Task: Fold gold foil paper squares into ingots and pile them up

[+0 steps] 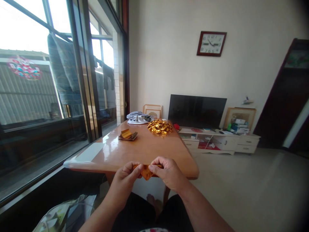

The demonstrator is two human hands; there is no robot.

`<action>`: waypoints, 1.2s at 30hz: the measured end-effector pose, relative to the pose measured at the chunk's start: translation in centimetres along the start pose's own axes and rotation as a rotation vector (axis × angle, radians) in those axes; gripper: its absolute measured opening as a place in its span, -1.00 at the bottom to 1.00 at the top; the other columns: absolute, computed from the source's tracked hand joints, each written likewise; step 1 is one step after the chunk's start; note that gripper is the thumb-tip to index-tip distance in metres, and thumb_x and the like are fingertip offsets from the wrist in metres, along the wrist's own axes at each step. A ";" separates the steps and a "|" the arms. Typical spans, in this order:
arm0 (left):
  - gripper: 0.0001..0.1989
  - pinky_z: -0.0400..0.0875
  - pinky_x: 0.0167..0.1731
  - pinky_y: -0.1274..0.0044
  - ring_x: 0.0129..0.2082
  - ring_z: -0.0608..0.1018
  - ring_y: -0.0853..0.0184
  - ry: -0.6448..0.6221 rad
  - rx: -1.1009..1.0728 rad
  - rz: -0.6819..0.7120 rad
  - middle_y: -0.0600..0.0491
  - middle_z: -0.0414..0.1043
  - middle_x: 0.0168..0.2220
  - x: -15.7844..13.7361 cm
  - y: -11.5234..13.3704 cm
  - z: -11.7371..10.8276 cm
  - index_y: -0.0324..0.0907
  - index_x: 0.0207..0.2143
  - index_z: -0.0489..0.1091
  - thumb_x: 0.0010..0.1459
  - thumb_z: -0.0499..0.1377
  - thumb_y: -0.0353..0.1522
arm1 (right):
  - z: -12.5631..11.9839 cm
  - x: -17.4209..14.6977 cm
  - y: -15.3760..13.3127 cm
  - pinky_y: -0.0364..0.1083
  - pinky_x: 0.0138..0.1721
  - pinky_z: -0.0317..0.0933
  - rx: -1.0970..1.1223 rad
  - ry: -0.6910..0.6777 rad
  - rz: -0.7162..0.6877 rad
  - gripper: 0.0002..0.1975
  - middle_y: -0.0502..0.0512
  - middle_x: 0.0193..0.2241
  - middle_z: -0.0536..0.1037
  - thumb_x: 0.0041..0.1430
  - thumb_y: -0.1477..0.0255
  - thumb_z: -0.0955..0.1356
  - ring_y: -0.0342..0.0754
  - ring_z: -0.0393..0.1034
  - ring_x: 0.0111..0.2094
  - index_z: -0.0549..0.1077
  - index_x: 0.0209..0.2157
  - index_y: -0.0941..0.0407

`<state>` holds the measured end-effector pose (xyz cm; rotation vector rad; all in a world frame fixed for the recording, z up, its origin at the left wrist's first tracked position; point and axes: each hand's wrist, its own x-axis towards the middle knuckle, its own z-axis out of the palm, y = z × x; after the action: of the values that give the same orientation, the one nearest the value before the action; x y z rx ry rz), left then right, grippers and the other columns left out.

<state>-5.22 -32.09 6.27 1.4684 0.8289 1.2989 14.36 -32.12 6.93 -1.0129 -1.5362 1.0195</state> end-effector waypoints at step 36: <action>-0.63 0.29 -0.31 0.54 -0.38 0.42 0.32 -0.034 0.175 -0.045 0.05 0.48 -0.45 1.0 -0.7 -0.3 -0.20 -0.44 0.53 0.21 0.20 -0.09 | -2.9 0.2 2.1 -0.11 -0.25 0.23 -0.049 0.109 0.049 -0.68 0.07 -0.37 0.59 0.18 0.16 0.40 -0.08 0.40 -0.33 0.55 -0.31 0.17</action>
<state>-5.25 -30.87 5.88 1.5946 0.9672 1.1895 17.41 -30.96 5.44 -1.1265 -1.4593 0.9489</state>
